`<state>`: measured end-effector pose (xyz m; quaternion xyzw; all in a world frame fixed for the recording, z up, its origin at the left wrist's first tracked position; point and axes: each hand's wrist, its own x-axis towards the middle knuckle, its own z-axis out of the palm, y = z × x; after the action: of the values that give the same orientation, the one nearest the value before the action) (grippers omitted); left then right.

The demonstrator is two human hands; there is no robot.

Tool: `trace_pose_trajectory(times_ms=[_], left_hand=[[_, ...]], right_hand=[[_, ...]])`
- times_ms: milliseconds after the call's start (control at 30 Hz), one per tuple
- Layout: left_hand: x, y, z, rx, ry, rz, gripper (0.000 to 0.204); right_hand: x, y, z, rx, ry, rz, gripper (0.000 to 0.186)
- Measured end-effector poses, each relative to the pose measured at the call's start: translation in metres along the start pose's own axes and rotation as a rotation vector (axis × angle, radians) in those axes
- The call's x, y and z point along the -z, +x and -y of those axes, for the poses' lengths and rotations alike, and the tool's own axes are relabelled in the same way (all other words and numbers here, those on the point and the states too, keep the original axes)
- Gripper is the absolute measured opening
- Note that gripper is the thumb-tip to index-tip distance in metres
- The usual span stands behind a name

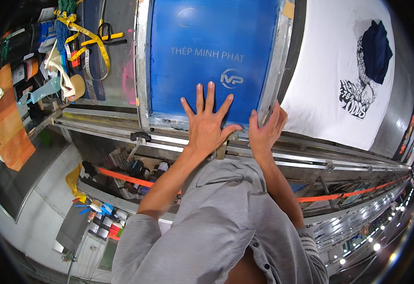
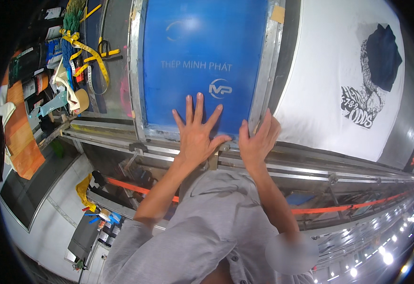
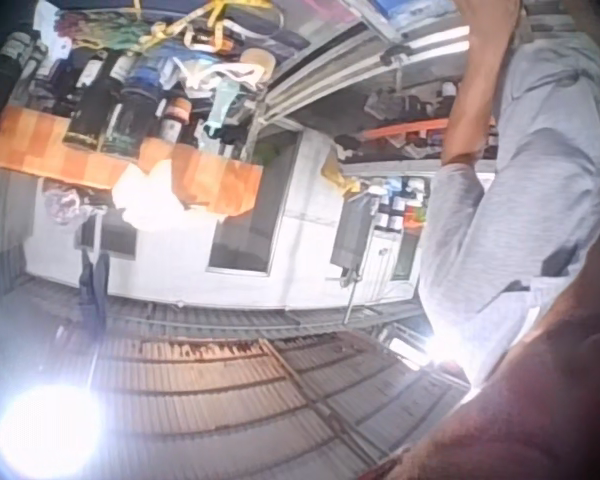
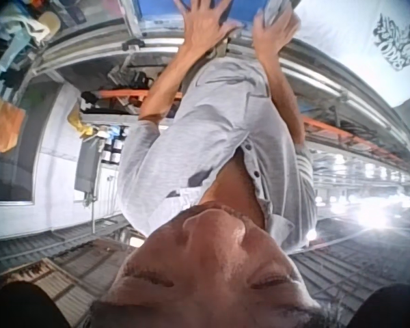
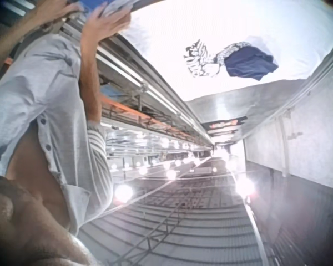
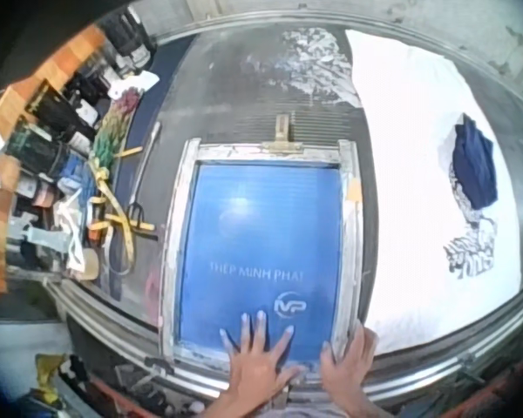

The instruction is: The person retrieves a blue screen printing frame and positions it over a white t-shirt on a conveyor table. They then place a navy blue t-shirt on the table, smooth it out, and use a measuring tape to check dimensions before repositioning the frame.

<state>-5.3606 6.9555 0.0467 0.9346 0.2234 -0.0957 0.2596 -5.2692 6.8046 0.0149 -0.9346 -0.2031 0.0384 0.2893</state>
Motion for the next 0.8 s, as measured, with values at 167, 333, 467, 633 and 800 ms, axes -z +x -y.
trace_pose_trajectory(times_ms=[167, 333, 467, 633, 800], left_hand=[[0.000, -0.003, 0.000, -0.010, 0.008, 0.000, 0.081], [0.001, -0.006, -0.001, -0.025, 0.010, -0.018, 0.080], [0.001, -0.006, 0.000, -0.043, 0.008, -0.054, 0.079], [0.005, -0.012, 0.008, -0.025, -0.095, -0.147, 0.071], [0.053, 0.000, 0.062, 0.115, -0.221, -0.658, 0.041]], right_hand=[[0.000, -0.003, 0.000, -0.013, -0.007, -0.004, 0.067], [-0.002, -0.004, 0.000, -0.024, -0.014, -0.035, 0.063], [0.003, 0.003, 0.002, -0.006, -0.047, -0.016, 0.063], [0.016, 0.030, 0.007, 0.014, -0.146, 0.018, 0.070], [-0.001, 0.043, 0.010, -0.052, -0.118, -0.042, 0.064]])
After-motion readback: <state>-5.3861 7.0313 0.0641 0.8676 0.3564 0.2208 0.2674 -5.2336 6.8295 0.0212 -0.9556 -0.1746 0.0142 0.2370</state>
